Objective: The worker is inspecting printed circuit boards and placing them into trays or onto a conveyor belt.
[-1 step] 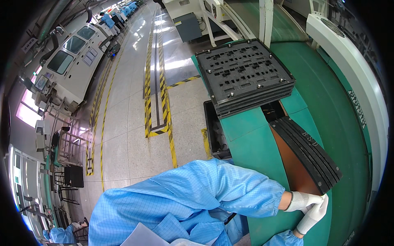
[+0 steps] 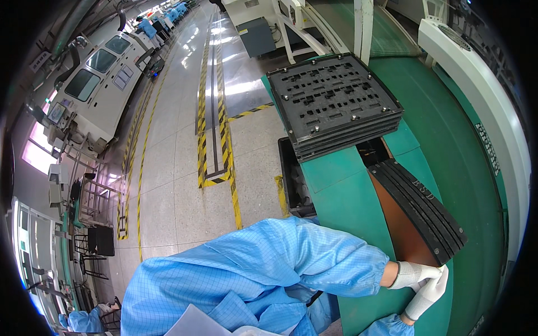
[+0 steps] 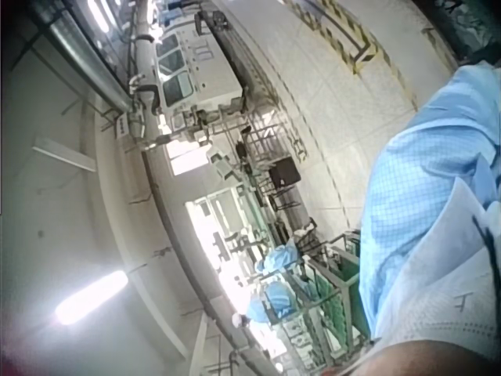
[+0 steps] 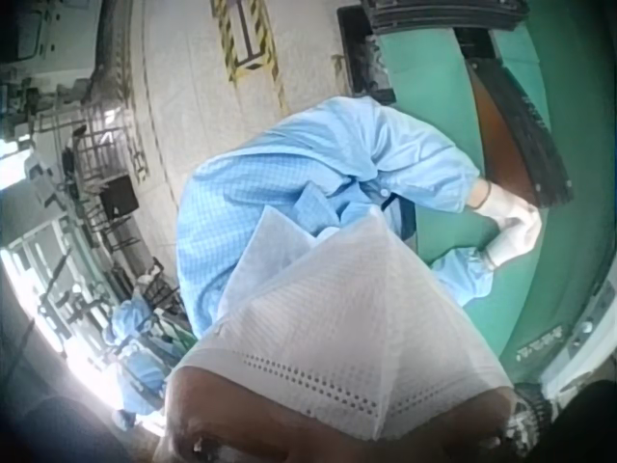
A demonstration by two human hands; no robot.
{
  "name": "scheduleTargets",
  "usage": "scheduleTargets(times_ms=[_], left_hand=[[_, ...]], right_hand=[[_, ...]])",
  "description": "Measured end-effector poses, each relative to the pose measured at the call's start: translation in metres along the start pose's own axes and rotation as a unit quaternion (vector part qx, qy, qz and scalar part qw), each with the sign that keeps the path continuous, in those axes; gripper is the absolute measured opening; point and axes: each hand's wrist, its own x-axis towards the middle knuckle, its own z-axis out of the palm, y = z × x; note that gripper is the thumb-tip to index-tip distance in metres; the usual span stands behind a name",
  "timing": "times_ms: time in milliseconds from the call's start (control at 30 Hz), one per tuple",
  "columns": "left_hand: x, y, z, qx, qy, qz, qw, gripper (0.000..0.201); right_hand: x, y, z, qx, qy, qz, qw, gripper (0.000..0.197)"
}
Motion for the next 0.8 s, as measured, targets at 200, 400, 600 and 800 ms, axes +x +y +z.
scheduleTargets(times_ms=[200, 400, 600, 800], left_hand=[[0.000, -0.001, 0.000, 0.001, 0.009, -0.011, 1.000, 0.036], [0.000, 0.000, 0.001, 0.006, 0.013, -0.011, 1.000, 0.036], [-0.001, 0.002, 0.001, 0.008, 0.008, -0.016, 1.000, 0.036], [-0.001, 0.002, 0.002, 0.013, 0.010, -0.014, 1.000, 0.037]], right_hand=[[-0.002, -0.003, 0.002, 0.009, 0.009, 0.012, 1.000, 0.029], [-0.005, -0.011, 0.006, 0.008, 0.010, 0.014, 1.000, 0.028], [-0.004, -0.010, 0.006, 0.006, 0.016, 0.016, 1.000, 0.027], [0.000, 0.003, -0.001, 0.001, 0.001, -0.003, 1.000, 0.028]])
